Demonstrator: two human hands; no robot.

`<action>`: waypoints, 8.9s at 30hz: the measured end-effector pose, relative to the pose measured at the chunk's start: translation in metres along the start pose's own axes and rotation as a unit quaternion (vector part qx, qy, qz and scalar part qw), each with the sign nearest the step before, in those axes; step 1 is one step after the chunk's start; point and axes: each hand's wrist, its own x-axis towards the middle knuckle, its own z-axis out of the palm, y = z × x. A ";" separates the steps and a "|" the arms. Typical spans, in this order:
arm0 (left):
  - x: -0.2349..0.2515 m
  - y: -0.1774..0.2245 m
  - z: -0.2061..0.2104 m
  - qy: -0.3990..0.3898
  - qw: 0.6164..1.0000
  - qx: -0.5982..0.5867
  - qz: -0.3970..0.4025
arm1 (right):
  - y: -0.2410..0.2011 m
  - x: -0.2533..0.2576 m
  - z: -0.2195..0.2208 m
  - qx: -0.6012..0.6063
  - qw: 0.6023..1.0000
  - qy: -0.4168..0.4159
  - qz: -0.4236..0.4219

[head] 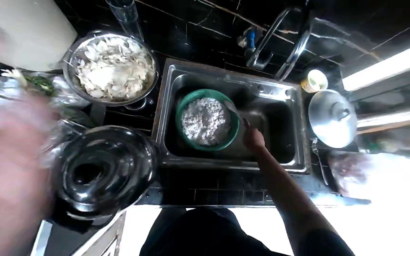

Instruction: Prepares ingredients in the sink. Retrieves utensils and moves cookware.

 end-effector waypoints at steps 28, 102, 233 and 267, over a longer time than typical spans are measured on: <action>-0.138 -0.016 0.272 -0.087 0.973 0.048 -0.209 | -0.054 0.044 0.061 -0.101 0.962 -0.135 -0.215; -0.141 -0.025 0.274 -0.105 0.980 -0.009 -0.170 | -0.097 -0.008 -0.033 -0.347 0.910 -0.059 -0.218; -0.134 -0.012 0.271 -0.182 0.950 0.056 -0.249 | -0.056 0.001 -0.039 -0.235 0.964 -0.002 -0.125; -0.135 -0.019 0.274 -0.138 0.967 0.030 -0.211 | -0.008 0.076 -0.003 -0.148 0.935 -0.248 -0.204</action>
